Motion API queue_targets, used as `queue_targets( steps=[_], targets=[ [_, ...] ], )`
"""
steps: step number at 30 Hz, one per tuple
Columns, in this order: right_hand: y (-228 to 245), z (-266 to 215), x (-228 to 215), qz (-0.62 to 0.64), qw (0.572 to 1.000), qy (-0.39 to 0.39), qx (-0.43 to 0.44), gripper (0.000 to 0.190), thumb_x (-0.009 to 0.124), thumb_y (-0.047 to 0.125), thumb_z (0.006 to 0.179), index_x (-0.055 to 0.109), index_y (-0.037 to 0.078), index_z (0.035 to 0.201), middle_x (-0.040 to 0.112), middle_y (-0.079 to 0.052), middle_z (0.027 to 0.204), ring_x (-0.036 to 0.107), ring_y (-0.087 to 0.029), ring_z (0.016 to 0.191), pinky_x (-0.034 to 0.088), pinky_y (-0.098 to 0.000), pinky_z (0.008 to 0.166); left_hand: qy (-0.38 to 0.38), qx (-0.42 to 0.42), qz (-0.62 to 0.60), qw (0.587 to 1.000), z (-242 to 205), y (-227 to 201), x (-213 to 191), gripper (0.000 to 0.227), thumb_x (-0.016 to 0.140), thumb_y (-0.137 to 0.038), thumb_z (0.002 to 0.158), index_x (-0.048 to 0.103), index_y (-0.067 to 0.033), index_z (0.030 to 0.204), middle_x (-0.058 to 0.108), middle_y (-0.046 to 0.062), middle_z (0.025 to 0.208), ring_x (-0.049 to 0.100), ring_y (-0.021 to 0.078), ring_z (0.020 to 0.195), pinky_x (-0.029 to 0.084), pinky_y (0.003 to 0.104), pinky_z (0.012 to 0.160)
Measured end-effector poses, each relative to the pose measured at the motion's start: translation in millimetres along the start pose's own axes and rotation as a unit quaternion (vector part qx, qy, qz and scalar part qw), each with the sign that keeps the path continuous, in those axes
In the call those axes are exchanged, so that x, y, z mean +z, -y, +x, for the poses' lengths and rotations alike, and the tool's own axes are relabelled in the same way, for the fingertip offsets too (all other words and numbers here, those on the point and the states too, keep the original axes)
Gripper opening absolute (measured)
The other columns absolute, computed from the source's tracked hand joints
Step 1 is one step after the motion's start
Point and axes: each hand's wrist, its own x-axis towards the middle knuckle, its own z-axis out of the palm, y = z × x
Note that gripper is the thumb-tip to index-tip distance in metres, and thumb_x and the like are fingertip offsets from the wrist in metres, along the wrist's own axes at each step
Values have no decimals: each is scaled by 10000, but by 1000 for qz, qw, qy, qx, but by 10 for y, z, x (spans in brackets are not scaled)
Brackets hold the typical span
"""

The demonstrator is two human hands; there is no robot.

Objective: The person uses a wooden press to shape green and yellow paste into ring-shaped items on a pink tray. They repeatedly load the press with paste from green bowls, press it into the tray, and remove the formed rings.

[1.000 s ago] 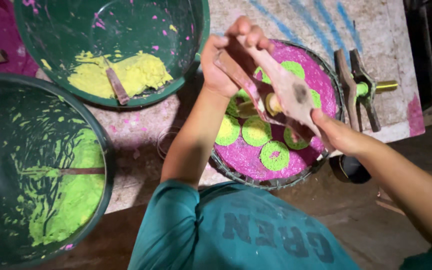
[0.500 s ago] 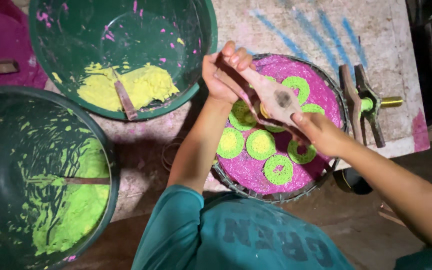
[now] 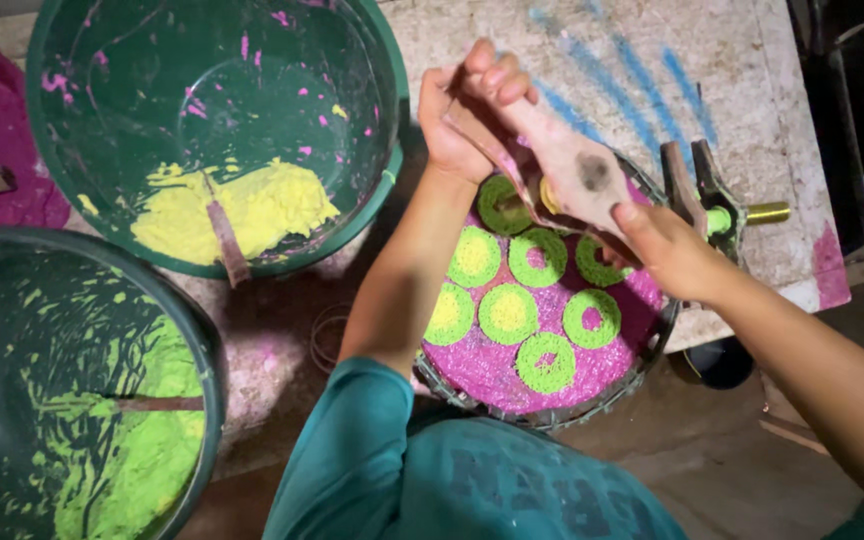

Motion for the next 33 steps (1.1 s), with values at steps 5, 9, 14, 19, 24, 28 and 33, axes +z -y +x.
queue_targets(
  steps=[5,9,14,19,24,28,33],
  targets=[
    [13,151,213,-98,993,-60,22,735,327,609,1042,654,-1,793,652,-128,670,635,-236,650,506,-400,657,11,2,-20,1000,5,46,-446,216,492,-373,961,463,-162,924,456,-16,855,506,164,838,489,392,944],
    [-17,131,197,-37,999,-36,0,713,331,614,1022,657,28,781,645,-91,648,619,-203,623,490,-379,612,-9,1,-7,1000,-38,84,-597,223,517,-373,955,479,-156,920,467,-16,830,512,162,809,519,391,924],
    [-75,229,227,-97,991,-87,45,673,383,610,1003,638,14,820,633,-100,646,621,-215,612,502,-361,621,10,20,5,1000,-21,24,-443,216,503,-364,973,478,-152,936,462,-9,846,513,165,817,524,398,933],
    [-272,75,310,122,992,43,1,689,308,607,1020,667,27,926,655,-45,755,604,-169,699,493,-332,647,-13,-13,35,999,-157,102,-203,208,504,-332,942,476,-131,987,473,10,896,507,177,876,506,400,973],
    [-399,-501,111,84,991,33,94,759,296,624,1011,701,-3,876,680,-59,727,619,-184,688,501,-344,656,-56,0,-32,998,-429,478,-137,195,519,-309,926,480,-129,991,489,11,904,503,182,910,486,425,1008],
    [-266,-621,243,-57,991,-58,107,705,321,587,1024,684,1,874,656,-103,678,636,-221,631,514,-380,636,-18,-13,-115,993,-496,640,-264,177,521,-316,942,487,-142,944,483,-4,888,501,167,880,510,420,985],
    [-157,-615,447,-56,993,-102,14,637,350,528,1050,667,0,890,649,-108,670,620,-214,626,501,-383,632,10,-21,-88,996,-484,672,-469,211,531,-347,966,481,-148,918,456,-3,841,494,157,809,534,402,930]
  ],
)
